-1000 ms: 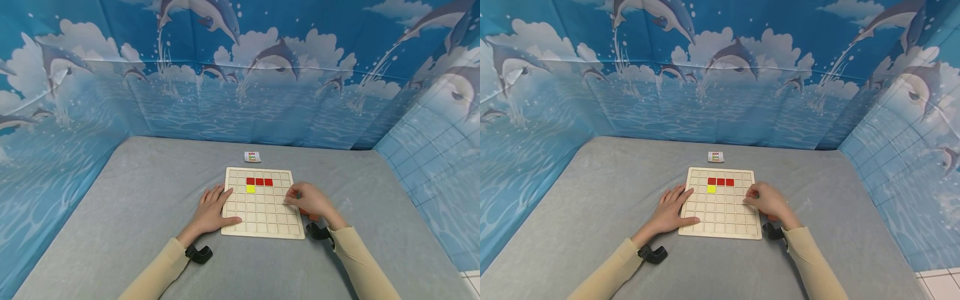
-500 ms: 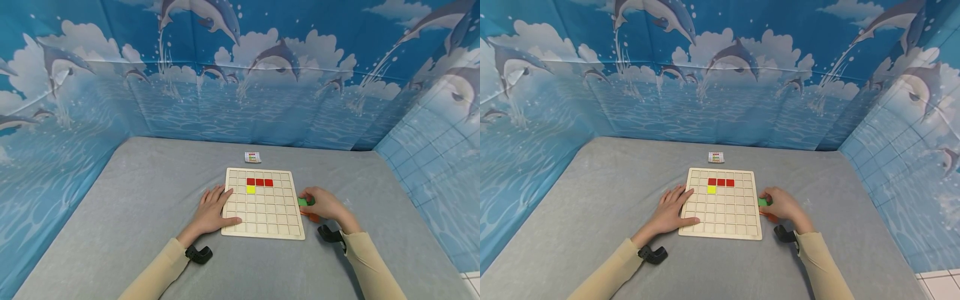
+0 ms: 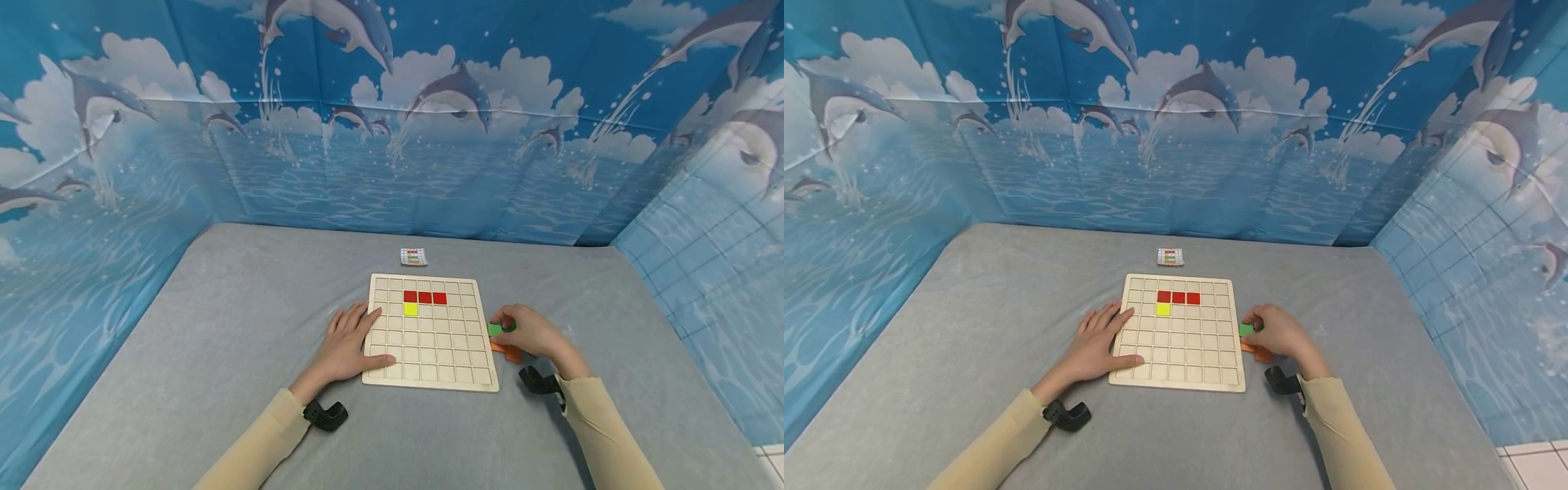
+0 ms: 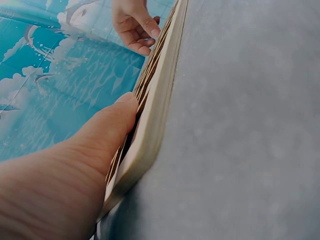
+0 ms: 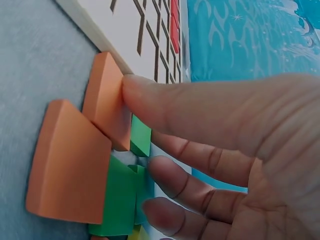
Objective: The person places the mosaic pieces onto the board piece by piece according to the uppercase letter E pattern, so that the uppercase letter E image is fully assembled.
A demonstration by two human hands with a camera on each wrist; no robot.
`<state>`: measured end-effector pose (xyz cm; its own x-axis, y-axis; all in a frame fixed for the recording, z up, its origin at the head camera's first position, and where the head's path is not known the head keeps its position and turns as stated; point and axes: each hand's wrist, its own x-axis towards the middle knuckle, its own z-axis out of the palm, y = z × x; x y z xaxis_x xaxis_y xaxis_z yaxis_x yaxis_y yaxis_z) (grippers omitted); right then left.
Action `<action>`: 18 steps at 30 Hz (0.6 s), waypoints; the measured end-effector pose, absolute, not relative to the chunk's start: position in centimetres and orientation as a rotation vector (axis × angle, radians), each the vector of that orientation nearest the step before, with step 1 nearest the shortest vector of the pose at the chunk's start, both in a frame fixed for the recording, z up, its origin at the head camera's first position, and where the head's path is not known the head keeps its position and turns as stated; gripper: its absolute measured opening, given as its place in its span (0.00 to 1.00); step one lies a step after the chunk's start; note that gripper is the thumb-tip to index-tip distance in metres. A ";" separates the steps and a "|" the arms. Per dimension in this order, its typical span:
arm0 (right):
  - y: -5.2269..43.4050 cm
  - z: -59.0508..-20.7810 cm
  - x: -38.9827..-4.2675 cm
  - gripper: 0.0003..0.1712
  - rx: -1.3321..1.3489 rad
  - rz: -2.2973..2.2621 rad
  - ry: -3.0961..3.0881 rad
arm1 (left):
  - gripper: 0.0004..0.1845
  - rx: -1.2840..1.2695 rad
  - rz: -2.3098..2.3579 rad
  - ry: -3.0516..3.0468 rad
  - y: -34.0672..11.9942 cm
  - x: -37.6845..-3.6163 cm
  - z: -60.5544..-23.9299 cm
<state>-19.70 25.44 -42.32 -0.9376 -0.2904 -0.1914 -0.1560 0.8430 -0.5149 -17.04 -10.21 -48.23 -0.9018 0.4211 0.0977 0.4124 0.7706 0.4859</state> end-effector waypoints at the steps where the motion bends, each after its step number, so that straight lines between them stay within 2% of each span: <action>1: 25.4 -42.3 -19.7 0.14 -0.329 -0.743 2.756 | 0.51 0.692 0.800 2.940 -10.2 -17.0 -48.2; 8: 25.3 -42.2 -19.8 0.10 -0.240 -0.778 2.731 | 0.51 0.698 0.801 2.937 -10.2 -17.0 -48.3; 18: 25.3 -42.5 -20.1 0.11 -0.201 -0.775 2.746 | 0.51 0.690 0.797 2.938 -10.2 -17.0 -48.2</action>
<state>-20.11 25.35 -42.50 -0.9511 -0.2074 -0.2287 -0.0572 0.8464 -0.5295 -17.04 -10.19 -48.19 -0.9020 0.4214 0.0943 0.4112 0.7717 0.4851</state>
